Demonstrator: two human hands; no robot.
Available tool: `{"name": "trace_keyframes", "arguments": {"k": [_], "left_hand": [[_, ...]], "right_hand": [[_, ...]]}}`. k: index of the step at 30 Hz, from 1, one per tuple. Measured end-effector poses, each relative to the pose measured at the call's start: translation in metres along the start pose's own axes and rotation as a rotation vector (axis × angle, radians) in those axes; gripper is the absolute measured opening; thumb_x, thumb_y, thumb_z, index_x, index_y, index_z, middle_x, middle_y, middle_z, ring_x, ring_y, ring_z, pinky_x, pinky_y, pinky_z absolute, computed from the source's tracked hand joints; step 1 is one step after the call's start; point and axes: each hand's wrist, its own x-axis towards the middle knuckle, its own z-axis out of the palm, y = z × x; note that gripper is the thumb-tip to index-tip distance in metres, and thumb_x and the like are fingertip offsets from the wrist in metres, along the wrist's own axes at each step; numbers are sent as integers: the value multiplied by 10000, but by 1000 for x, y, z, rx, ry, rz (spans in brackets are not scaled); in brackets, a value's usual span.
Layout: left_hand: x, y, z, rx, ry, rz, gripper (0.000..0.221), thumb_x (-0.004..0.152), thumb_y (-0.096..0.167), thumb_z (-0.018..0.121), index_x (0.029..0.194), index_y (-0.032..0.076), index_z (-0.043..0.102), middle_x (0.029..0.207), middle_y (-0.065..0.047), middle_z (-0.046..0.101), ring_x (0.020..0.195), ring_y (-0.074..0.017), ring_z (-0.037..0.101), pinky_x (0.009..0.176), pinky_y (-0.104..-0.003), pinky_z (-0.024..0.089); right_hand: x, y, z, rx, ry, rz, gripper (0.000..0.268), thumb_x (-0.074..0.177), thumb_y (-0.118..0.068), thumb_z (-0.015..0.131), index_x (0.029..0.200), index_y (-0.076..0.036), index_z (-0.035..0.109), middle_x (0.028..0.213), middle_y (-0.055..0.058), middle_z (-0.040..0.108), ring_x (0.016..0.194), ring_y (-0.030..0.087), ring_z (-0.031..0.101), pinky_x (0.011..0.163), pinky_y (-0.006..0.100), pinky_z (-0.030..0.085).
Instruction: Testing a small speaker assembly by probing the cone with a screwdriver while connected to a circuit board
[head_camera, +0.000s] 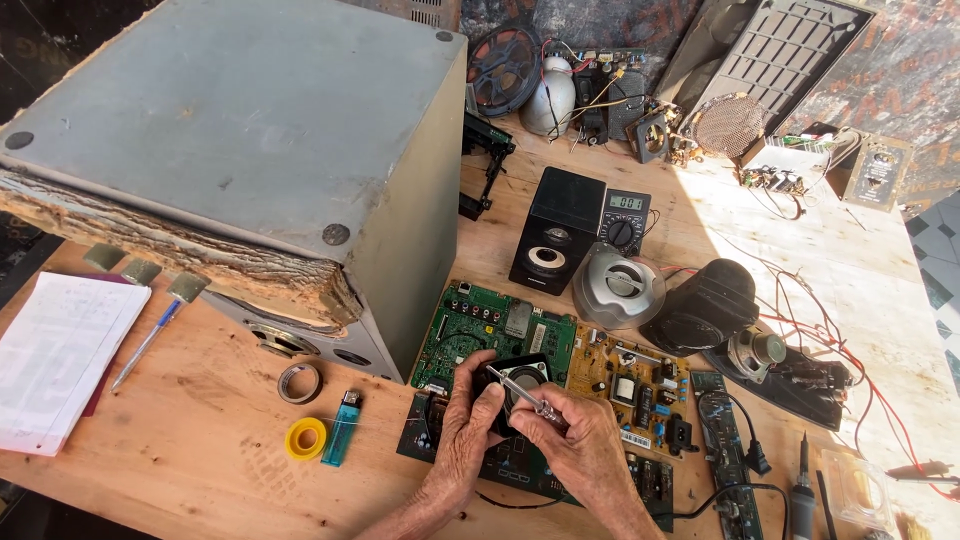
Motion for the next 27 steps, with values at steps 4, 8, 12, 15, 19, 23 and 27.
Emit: {"name": "trace_keyframes", "arguments": {"k": [4, 8, 12, 15, 19, 23, 27], "left_hand": [[-2, 4, 0, 6, -26, -24, 555, 859, 460, 507, 1382, 283, 450, 1363, -57, 550, 1186, -207, 610, 873, -429, 620], [-2, 8, -2, -61, -92, -8, 612, 833, 497, 536, 1385, 261, 423, 1453, -79, 496, 1286, -248, 584, 937, -494, 626], [1, 6, -1, -107, -72, -31, 572, 832, 464, 559, 1355, 253, 466, 1454, -85, 440, 1274, -258, 571, 908, -508, 645], [0, 11, 0, -139, -72, -45, 542, 852, 428, 548, 1355, 241, 468, 1439, -105, 471, 1242, -262, 596, 907, -504, 643], [-2, 15, 1, -194, -77, -121, 628, 799, 448, 570, 1364, 198, 459, 1368, -156, 508, 1233, -306, 573, 867, -516, 648], [1, 15, -1, -368, -43, -246, 756, 762, 394, 618, 1439, 173, 365, 1370, -208, 517, 1172, -429, 610, 812, -561, 616], [5, 7, -13, -349, -103, -192, 857, 725, 441, 663, 1456, 136, 337, 1394, -232, 449, 1188, -448, 585, 789, -523, 641]], "right_hand": [[-1, 2, -2, 70, -27, 84, 148, 891, -248, 725, 849, -128, 801, 539, -39, 540, 457, 82, 333, 456, 278, 319], [0, -1, -4, 42, -5, 85, 243, 888, -291, 696, 952, -90, 817, 579, -24, 556, 497, 88, 375, 480, 283, 364], [-2, -6, -7, 7, 31, -18, 211, 896, -273, 688, 915, -97, 802, 515, -34, 486, 432, 75, 323, 420, 255, 301], [-7, -5, -9, 13, 36, -46, 189, 886, -260, 689, 947, -114, 793, 660, -43, 694, 440, 60, 396, 424, 230, 338], [-19, 0, -16, 65, 43, 107, 279, 878, -323, 682, 1089, -153, 747, 735, -59, 660, 542, 68, 453, 537, 228, 416], [-36, 3, -20, 171, 93, 171, 290, 879, -284, 665, 1132, -150, 706, 1057, -43, 730, 908, 90, 663, 797, 288, 554], [-60, -12, -7, 11, 42, 18, 97, 907, -215, 644, 920, -144, 709, 702, -18, 636, 509, 78, 518, 441, 233, 464]]}}
